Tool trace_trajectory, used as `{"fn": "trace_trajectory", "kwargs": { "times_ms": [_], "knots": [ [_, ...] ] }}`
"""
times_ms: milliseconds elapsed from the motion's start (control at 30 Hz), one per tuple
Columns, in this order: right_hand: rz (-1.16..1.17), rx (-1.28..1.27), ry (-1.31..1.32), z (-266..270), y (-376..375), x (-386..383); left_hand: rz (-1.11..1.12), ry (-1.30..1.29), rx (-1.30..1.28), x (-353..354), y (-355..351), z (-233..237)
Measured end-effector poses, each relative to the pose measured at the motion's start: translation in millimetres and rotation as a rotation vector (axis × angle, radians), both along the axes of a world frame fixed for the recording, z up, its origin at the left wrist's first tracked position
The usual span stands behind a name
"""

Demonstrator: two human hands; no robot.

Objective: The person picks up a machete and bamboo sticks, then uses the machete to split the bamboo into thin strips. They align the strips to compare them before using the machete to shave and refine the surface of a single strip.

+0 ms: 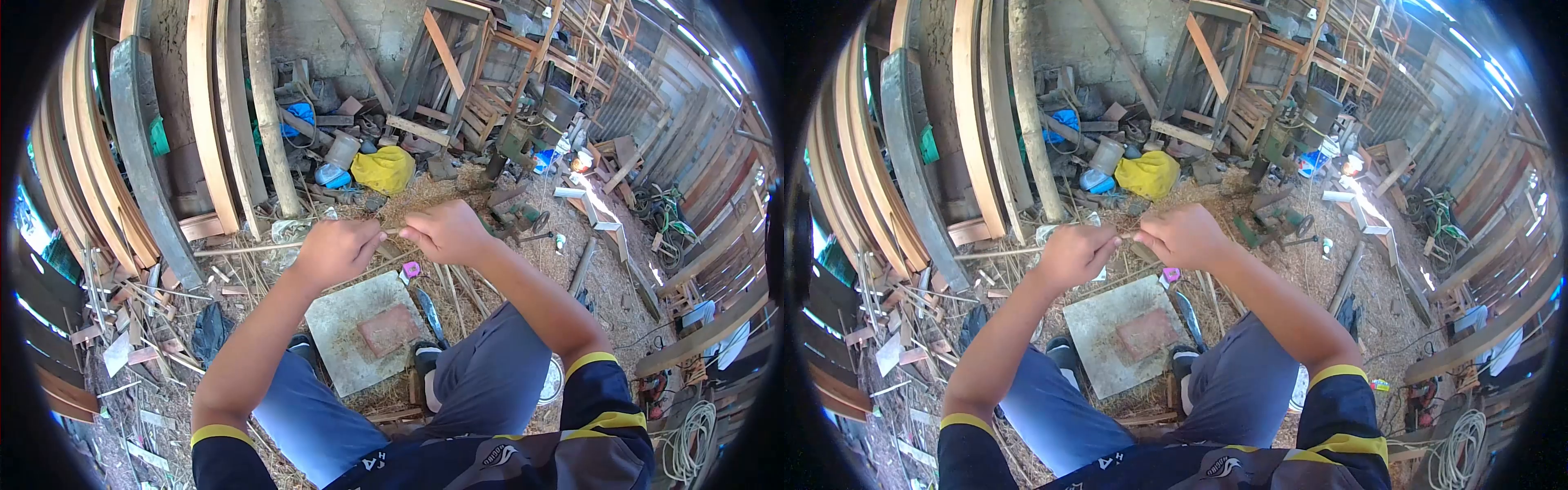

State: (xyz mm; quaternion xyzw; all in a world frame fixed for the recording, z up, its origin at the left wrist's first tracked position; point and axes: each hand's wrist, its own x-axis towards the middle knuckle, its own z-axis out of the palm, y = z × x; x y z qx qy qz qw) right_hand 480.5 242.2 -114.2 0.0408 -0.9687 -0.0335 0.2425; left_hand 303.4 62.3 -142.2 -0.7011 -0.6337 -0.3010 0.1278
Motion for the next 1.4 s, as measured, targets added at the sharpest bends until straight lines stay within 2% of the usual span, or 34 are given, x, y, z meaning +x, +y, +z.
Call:
{"fn": "trace_trajectory", "kwargs": {
  "times_ms": [33, 233, 333, 433, 533, 633, 733, 833, 933, 1033, 1133, 1233, 1333, 1400],
  "knots": [
    [0.082, -0.018, 0.034, 1, 0, 2, -0.052, -0.004, 0.017, 1, -3, 2],
    [0.087, -0.115, 0.005, 5, -6, 7, -0.092, -0.058, 0.079, 5, -8, 2],
    [0.067, -0.263, 0.059, 4, -15, 5, -0.092, -0.201, 0.097, 8, -9, 0],
    [-0.112, -0.436, 0.093, -3, -6, -1, -0.088, -0.297, 0.172, 9, -13, 4],
    [-0.225, -0.506, 0.113, -5, 8, -1, -0.081, -0.292, 0.206, 11, -15, 11],
    [-0.291, -0.653, 0.020, -16, 22, -1, -0.062, -0.354, 0.170, 9, -16, 11],
    [-0.105, -0.776, 0.044, -43, 38, -5, -0.083, -0.379, 0.164, 0, -13, 5],
    [-0.166, -0.756, -0.204, -66, 46, -6, -0.084, -0.367, 0.115, -7, -9, 1],
    [-0.221, -0.623, -0.576, -82, 47, -7, -0.065, -0.330, -0.013, -16, -6, -9],
    [-0.058, -0.539, -0.803, -124, 63, -13, -0.082, -0.332, -0.141, -28, -3, -28],
    [0.035, -0.437, -0.935, -149, 68, -21, -0.027, -0.375, -0.429, -35, -5, -27],
    [-0.045, -0.475, -0.885, -158, 72, -32, -0.057, -0.429, -0.442, -49, -1, -45],
    [-0.313, -0.317, -0.313, -141, 67, -39, -0.022, -0.443, -0.518, -52, 2, -41],
    [-0.407, -0.354, -0.235, -137, 84, -44, -0.004, -0.439, -0.556, -53, 2, -41]
  ]
}}
